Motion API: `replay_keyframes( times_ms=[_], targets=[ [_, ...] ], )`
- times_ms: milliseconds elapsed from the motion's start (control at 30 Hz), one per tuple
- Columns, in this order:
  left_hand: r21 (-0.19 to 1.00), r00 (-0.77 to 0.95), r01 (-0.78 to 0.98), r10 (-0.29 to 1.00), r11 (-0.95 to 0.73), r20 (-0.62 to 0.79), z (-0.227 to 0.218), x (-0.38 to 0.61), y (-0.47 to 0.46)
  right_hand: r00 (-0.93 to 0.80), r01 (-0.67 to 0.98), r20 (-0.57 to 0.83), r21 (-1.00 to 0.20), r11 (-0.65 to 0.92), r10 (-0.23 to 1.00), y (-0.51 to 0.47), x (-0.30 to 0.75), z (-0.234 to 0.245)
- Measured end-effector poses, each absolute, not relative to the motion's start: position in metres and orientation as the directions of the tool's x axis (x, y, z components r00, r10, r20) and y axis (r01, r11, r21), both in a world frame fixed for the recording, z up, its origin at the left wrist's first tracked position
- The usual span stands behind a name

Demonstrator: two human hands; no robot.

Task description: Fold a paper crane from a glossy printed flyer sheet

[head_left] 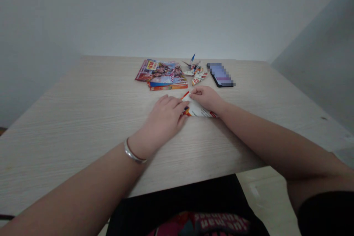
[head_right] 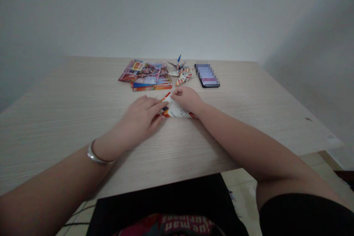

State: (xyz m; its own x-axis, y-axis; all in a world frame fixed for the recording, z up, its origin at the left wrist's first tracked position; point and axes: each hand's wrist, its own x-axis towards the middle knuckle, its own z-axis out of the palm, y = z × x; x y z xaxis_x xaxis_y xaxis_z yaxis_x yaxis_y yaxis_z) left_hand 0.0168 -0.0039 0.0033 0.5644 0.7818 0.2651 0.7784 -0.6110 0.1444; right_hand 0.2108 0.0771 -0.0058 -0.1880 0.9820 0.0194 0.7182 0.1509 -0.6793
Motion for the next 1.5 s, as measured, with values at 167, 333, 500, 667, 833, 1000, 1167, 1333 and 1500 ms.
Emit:
replay_keyframes(
  times_ms=[167,333,500,667,833,1000,1167,1333,1500],
  targets=[
    [0.110,0.691,0.702,0.711,-0.703,0.135,-0.006,0.019,-0.009,-0.215,0.691,0.039,-0.700,0.180,0.976,0.092,0.209,-0.006],
    [0.109,0.691,0.711,0.719,-0.695,0.077,-0.011,0.012,-0.007,-0.195,0.681,0.023,-0.717,0.152,0.981,0.096,0.207,-0.007],
    [0.129,0.673,0.731,0.739,-0.670,0.020,-0.008,0.011,-0.008,-0.191,0.664,0.042,-0.731,0.161,0.981,0.093,0.208,-0.008],
    [0.155,0.673,0.730,0.739,-0.665,0.001,-0.010,0.009,-0.005,-0.202,0.632,0.050,-0.757,0.169,0.978,0.092,0.208,-0.009],
    [0.151,0.690,0.718,0.723,-0.679,-0.030,-0.011,0.009,-0.004,-0.209,0.608,0.043,-0.777,0.164,0.977,0.096,0.209,-0.012],
    [0.161,0.673,0.736,0.735,-0.657,-0.079,-0.007,0.011,-0.005,-0.216,0.617,0.048,-0.767,0.174,0.975,0.100,0.211,-0.014],
    [0.174,0.678,0.731,0.730,-0.660,-0.081,-0.008,0.010,-0.003,-0.230,0.695,0.062,-0.689,0.208,0.971,0.102,0.210,-0.009],
    [0.173,0.682,0.729,0.724,-0.662,-0.101,-0.005,0.008,-0.001,-0.273,0.670,0.076,-0.701,0.246,0.959,0.103,0.213,-0.010],
    [0.170,0.669,0.741,0.733,-0.649,-0.120,-0.001,0.010,-0.002,-0.302,0.715,0.126,-0.626,0.312,0.945,0.096,0.228,-0.002]
  ],
)
